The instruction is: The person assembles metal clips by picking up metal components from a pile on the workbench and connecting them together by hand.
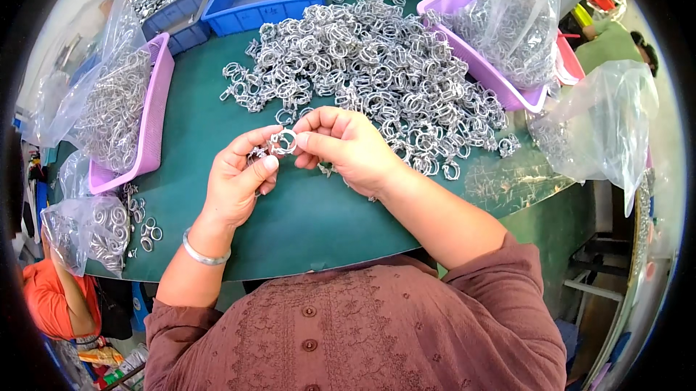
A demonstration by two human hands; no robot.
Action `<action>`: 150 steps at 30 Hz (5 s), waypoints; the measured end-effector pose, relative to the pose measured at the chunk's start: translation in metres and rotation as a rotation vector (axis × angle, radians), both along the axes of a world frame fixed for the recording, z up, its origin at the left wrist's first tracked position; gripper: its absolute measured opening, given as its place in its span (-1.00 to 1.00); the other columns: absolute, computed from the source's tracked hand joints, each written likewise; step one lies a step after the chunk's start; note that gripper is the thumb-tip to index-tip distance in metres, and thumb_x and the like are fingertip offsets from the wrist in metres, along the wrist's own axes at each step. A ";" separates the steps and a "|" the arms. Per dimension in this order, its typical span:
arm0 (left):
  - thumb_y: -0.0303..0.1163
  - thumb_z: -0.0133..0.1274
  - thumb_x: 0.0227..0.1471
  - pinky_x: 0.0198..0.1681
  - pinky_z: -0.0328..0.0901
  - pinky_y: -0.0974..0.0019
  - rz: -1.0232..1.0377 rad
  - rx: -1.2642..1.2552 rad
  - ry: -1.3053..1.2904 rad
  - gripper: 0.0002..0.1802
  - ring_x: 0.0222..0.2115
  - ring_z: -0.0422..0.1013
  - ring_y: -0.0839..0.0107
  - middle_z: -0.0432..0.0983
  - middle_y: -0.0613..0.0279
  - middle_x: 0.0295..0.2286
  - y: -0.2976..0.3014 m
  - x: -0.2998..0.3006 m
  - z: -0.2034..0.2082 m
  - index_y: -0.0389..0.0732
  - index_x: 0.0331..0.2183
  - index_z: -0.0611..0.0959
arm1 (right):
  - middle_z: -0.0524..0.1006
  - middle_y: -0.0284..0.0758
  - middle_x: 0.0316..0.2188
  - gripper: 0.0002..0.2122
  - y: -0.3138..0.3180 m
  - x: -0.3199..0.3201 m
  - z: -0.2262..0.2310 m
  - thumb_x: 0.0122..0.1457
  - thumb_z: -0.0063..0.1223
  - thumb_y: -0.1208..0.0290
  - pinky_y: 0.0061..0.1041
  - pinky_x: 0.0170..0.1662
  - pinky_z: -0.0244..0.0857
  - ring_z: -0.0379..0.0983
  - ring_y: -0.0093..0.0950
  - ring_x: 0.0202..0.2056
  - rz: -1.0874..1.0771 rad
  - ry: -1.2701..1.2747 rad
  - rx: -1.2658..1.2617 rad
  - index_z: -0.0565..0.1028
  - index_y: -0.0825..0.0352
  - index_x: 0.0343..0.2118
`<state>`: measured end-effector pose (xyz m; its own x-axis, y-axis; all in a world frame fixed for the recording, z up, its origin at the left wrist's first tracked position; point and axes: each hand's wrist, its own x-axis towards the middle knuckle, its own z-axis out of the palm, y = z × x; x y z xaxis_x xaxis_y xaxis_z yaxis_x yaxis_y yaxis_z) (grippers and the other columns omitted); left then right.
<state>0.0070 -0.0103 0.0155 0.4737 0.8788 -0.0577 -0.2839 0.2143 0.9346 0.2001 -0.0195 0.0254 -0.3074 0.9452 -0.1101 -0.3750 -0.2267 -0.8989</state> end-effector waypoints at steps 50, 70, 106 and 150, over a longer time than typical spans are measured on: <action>-0.51 0.11 -0.06 -0.49 0.18 0.63 0.063 0.118 0.133 -0.85 -0.54 0.26 0.73 0.40 0.46 -0.49 0.001 0.000 -0.002 -0.23 -0.34 0.54 | 0.47 -0.35 -0.29 -0.74 -0.001 -0.002 -0.009 0.05 -0.03 0.67 -0.63 -0.15 0.30 0.41 -0.62 -0.24 -0.020 -0.104 0.323 0.39 0.43 -0.14; -0.53 0.03 -0.01 -0.58 0.14 0.68 0.099 0.286 0.221 -0.74 -0.61 0.22 0.75 0.43 0.45 -0.49 0.002 0.004 -0.011 -0.27 -0.20 0.52 | 0.44 -0.27 -0.20 -0.64 -0.003 -0.001 -0.011 -0.01 0.00 0.74 -0.52 -0.11 0.30 0.40 -0.53 -0.21 -0.084 -0.266 0.517 0.34 0.41 -0.10; -0.39 -0.07 0.06 -0.59 0.28 0.52 -0.014 -0.288 -0.277 -0.80 -0.40 0.43 0.40 0.45 0.17 -0.34 0.018 -0.015 -0.014 -0.24 -0.25 0.52 | 0.40 -0.40 -0.32 -0.96 0.006 0.007 -0.007 -0.13 0.09 0.46 -0.32 -0.05 0.00 0.25 -0.39 -0.20 -0.251 -1.432 1.023 0.50 0.26 -0.55; -0.28 -0.09 0.10 -0.70 0.13 0.68 -0.119 -0.328 -0.095 -0.70 -0.62 0.32 0.63 0.45 0.30 -0.50 0.009 -0.005 -0.003 -0.30 -0.23 0.52 | 0.49 -0.36 -0.38 -0.79 -0.001 0.001 -0.002 0.06 0.02 0.54 -0.68 -0.27 0.29 0.40 -0.66 -0.36 0.049 -0.204 0.131 0.39 0.42 -0.22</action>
<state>0.0022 -0.0016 0.0123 0.5881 0.7596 -0.2779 -0.3215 0.5348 0.7814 0.2007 -0.0204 0.0236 -0.3376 0.9398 -0.0525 -0.1741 -0.1172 -0.9777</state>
